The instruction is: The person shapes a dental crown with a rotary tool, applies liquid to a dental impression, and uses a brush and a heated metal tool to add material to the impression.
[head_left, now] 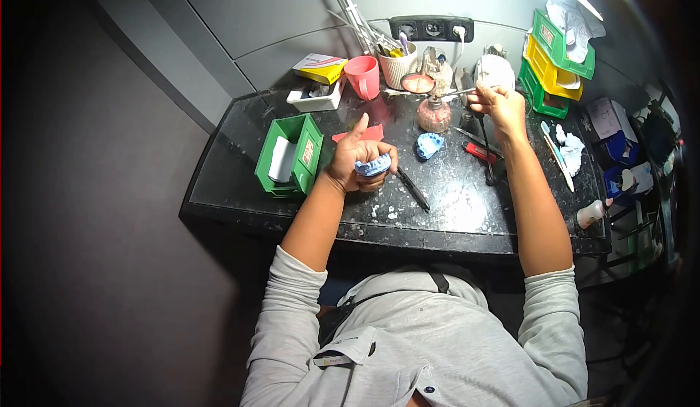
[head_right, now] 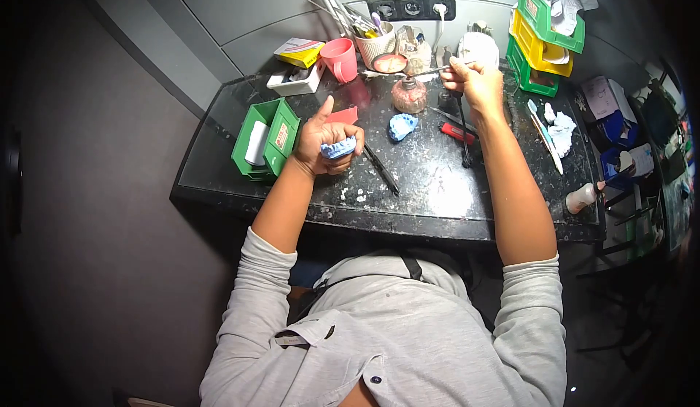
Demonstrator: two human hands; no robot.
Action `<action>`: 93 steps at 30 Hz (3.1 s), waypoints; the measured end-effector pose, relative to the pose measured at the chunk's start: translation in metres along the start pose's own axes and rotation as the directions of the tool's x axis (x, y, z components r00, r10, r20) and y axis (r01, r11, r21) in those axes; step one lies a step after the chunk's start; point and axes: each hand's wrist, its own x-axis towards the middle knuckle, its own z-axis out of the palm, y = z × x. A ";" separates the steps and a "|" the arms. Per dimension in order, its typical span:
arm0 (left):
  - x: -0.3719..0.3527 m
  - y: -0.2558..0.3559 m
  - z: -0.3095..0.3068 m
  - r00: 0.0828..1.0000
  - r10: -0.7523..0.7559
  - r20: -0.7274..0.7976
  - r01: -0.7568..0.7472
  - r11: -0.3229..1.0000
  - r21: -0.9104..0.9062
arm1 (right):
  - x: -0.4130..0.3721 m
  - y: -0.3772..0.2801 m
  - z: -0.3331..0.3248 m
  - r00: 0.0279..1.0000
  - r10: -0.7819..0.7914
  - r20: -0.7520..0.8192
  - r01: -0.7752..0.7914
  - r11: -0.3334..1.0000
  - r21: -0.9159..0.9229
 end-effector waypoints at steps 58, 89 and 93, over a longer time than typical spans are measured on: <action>0.005 -0.003 0.009 0.950 0.246 -0.192 -0.102 0.827 0.553 | -0.081 -0.043 0.037 0.735 -0.298 0.609 0.545 0.794 -0.270; 0.006 0.002 0.005 0.823 0.432 -0.368 -0.319 0.889 0.329 | -0.014 -0.014 0.006 0.984 -0.177 0.022 0.175 0.982 0.070; 0.009 0.000 0.006 0.838 0.433 -0.333 -0.336 0.889 0.311 | -0.011 -0.011 0.012 0.976 -0.214 0.031 0.203 0.958 0.203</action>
